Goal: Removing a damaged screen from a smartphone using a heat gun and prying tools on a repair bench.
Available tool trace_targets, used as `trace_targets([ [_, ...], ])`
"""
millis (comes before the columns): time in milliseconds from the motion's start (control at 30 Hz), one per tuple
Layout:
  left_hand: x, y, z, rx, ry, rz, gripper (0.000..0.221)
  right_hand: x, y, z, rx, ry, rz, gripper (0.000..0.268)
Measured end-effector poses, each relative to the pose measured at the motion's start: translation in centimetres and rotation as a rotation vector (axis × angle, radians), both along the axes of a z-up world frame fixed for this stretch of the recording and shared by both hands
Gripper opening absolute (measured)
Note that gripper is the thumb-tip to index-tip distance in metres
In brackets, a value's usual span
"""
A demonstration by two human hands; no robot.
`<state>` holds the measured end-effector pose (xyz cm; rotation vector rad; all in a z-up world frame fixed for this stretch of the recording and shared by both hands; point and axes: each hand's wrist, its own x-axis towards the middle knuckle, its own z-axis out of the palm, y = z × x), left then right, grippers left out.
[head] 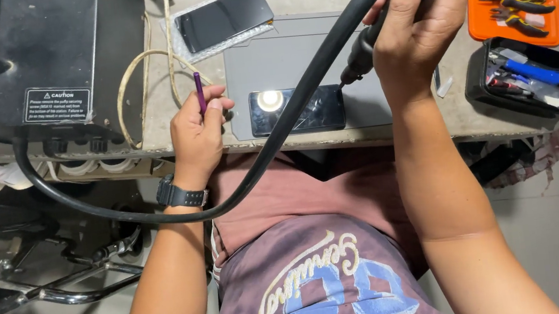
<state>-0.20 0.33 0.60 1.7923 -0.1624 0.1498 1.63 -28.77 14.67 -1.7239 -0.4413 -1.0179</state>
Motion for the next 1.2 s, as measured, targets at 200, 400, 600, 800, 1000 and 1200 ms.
trace_targets([
  [200, -0.1, 0.1, 0.0, 0.012, -0.004, 0.002, 0.028, -0.4, -0.3, -0.6, 0.044, 0.017, 0.026, 0.015],
  [400, 0.1, 0.1, -0.4, -0.002, -0.01, 0.003, 0.027, -0.6, -2.2, -2.7, -0.11, -0.024, -0.334, 0.037],
  [600, 0.1, 0.1, -0.6, 0.007, -0.012, 0.013, 0.028, -0.7, -0.9, -2.2, 0.036, 0.003, -0.043, 0.027],
  [800, 0.1, 0.2, -0.5, 0.023, -0.009, 0.012, 0.028, -1.0, -0.8, -2.2, 0.058, 0.032, -0.02, 0.026],
  [1000, 0.1, 0.2, -0.6, -0.002, -0.017, 0.003, 0.029, -1.3, -0.9, -2.5, 0.066, 0.081, -0.028, 0.032],
  [1200, 0.1, 0.2, -0.7, -0.001, 0.0, 0.005, 0.029, -1.1, -0.5, -1.6, 0.041, 0.068, -0.01, 0.028],
])
